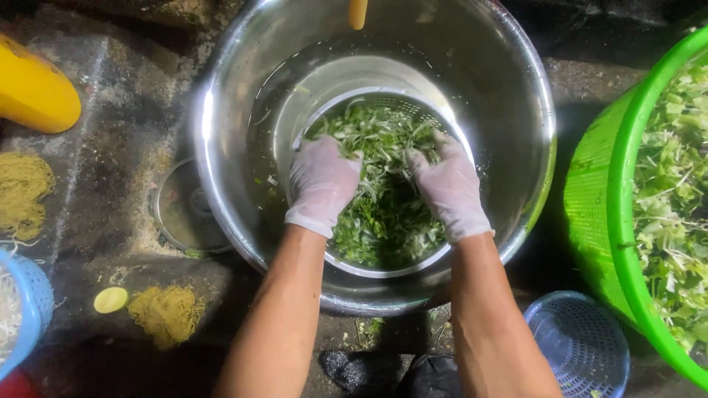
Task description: The person washes chopped green vegetables in a large metal bowl filled with water, using a blue plastic strainer to scoop and transfer them into a green colander. They then rinse a separate batch of bean sprouts in a metal strainer under running water.
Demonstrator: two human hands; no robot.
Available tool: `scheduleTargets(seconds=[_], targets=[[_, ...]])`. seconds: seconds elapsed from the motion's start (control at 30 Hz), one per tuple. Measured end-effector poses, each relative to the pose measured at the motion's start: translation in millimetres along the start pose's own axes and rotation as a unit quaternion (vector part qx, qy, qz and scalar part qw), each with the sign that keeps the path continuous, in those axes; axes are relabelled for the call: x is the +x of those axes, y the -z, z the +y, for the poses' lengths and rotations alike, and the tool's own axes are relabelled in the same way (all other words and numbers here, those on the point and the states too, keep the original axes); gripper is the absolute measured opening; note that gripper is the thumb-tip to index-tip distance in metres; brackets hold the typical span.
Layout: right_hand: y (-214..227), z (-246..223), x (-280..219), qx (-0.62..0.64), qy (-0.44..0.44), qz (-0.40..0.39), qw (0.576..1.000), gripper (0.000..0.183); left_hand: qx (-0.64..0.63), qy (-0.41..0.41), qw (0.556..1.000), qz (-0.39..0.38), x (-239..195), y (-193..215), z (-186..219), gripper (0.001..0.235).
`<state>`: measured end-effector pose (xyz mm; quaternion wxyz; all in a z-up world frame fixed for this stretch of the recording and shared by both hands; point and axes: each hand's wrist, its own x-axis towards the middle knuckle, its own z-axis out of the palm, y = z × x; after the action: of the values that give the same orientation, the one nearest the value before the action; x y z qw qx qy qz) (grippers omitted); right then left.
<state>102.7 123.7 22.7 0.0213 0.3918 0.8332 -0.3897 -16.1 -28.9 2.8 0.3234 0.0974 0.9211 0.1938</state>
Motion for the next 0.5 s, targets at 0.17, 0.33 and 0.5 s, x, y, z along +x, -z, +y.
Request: scheduleTargets(seconds=[0.17,0.33,0.5], targets=[[-30.7,40.3,13.5,-0.01,-0.139,-0.002,0.99,0.092,-0.256,0.094,0.962,-0.018,-10.7,-13.9,-3.2,0.068],[-56.7,63.9,32.8,0.158,-0.183,-0.015,0.97,0.107,-0.361,0.122,0.918,-0.111,8.9,-26.1,-36.3,0.133],[-79.0,101.8,55.0,0.34,-0.163,0.004,0.926,0.106,-0.491,0.155,0.847,-0.132,30.4,-62.5,-48.3,0.134]])
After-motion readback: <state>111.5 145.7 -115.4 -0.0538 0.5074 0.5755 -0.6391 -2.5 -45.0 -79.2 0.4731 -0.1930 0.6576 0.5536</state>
